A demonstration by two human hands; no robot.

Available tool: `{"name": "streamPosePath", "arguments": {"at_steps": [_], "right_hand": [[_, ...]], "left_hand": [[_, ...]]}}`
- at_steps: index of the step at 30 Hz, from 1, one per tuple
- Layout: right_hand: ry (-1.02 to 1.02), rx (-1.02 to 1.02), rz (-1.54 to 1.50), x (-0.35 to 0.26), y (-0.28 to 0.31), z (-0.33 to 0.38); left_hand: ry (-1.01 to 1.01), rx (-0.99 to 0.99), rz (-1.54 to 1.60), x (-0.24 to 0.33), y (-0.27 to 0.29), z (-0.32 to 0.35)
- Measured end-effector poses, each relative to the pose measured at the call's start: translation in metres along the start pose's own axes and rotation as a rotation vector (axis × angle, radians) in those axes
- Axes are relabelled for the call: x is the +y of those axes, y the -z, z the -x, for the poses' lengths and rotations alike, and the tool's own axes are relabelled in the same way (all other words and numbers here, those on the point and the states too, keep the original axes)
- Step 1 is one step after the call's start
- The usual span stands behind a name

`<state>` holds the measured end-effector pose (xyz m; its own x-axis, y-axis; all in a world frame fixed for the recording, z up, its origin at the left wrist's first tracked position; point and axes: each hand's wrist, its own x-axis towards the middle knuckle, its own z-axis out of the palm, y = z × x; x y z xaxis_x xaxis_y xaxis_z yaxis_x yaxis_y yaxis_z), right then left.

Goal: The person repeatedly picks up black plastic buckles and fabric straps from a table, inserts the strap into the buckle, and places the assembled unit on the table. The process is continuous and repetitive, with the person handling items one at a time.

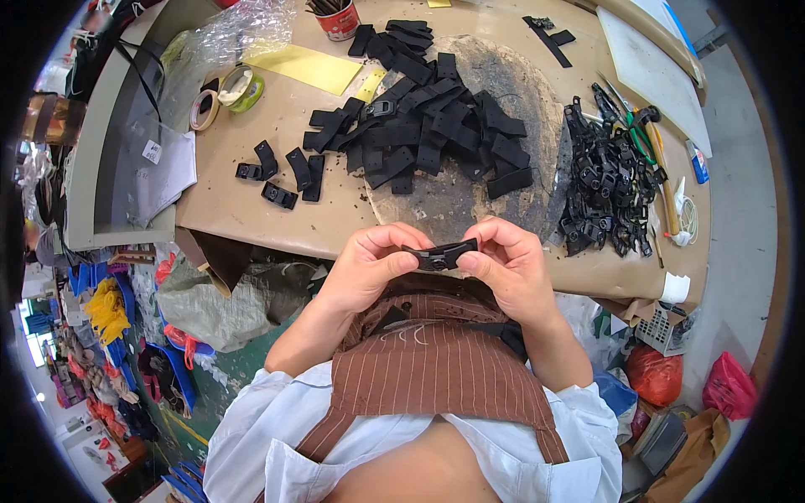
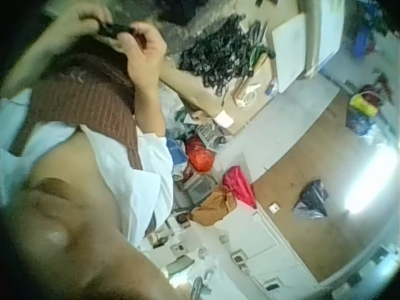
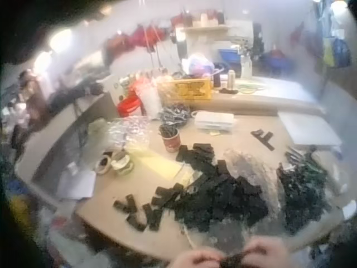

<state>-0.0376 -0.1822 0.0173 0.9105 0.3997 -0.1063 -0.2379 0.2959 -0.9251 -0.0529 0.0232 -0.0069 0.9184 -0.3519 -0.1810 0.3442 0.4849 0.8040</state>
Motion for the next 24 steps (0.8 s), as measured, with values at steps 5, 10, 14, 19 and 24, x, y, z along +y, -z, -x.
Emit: {"name": "streamPosePath", "arguments": {"at_steps": [5,10,14,19,24], "right_hand": [[-0.092,-0.024,-0.045,0.001,-0.002,-0.008],[0.04,-0.065,-0.012,0.009,-0.01,-0.007],[0.058,-0.027,-0.013,0.017,-0.02,-0.004],[-0.039,-0.029,-0.111,0.029,-0.028,-0.005],[-0.063,0.051,0.21,0.015,0.01,0.004]], "left_hand": [[-0.358,0.032,-0.577,0.002,0.004,0.007],[-0.015,0.12,0.157,-0.01,0.004,0.009],[0.123,0.067,0.494,-0.019,0.018,0.008],[-0.173,0.058,0.344,0.003,0.031,0.01],[-0.301,0.602,-0.418,0.057,0.111,0.017]]}}
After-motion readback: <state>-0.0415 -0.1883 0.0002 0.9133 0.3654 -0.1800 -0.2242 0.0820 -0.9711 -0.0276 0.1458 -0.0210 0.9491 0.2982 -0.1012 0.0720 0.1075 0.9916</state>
